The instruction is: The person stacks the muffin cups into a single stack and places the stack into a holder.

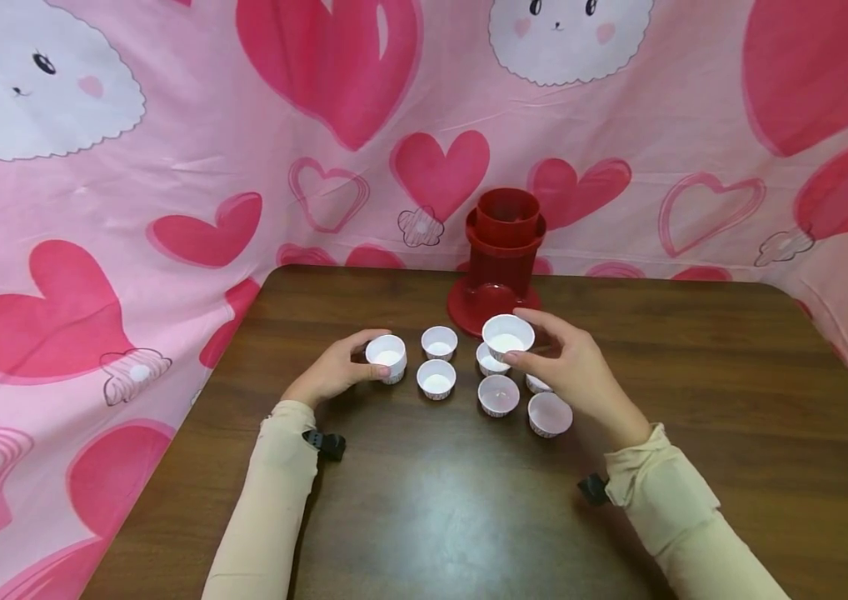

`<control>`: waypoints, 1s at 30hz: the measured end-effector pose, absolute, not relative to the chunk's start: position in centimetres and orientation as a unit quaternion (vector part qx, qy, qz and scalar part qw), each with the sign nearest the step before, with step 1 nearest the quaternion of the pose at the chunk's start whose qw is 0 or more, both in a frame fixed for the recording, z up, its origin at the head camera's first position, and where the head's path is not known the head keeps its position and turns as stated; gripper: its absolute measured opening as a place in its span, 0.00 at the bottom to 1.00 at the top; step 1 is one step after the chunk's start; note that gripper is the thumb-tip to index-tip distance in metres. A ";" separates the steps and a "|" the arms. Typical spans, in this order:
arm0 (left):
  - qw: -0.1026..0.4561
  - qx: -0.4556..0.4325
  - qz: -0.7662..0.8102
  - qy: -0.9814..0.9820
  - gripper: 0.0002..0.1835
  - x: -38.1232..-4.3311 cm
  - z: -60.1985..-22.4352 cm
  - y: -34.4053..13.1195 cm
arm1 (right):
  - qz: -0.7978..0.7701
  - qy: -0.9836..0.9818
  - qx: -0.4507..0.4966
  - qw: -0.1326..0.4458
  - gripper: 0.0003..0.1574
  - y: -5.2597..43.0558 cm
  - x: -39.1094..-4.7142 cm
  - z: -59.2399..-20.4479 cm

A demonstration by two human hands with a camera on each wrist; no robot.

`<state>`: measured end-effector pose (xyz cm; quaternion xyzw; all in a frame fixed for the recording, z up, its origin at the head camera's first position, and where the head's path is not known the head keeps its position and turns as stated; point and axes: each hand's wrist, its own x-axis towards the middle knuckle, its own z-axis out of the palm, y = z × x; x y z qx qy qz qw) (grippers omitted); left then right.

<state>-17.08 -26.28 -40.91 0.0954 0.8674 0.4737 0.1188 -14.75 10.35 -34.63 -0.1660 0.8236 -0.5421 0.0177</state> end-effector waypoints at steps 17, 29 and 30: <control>0.112 0.097 0.489 0.859 0.36 -17.1 -41.2 -26.4 | -0.587 0.791 -0.171 -0.017 0.38 6.6 -15.8 -34.6; 0.113 0.098 0.486 0.861 0.34 -17.2 -41.3 -26.3 | -0.582 0.796 -0.165 0.008 0.38 4.2 -16.5 -35.2; 0.114 0.097 0.485 0.861 0.34 -17.2 -41.3 -26.3 | -0.582 0.797 -0.164 0.010 0.38 4.0 -16.5 -35.3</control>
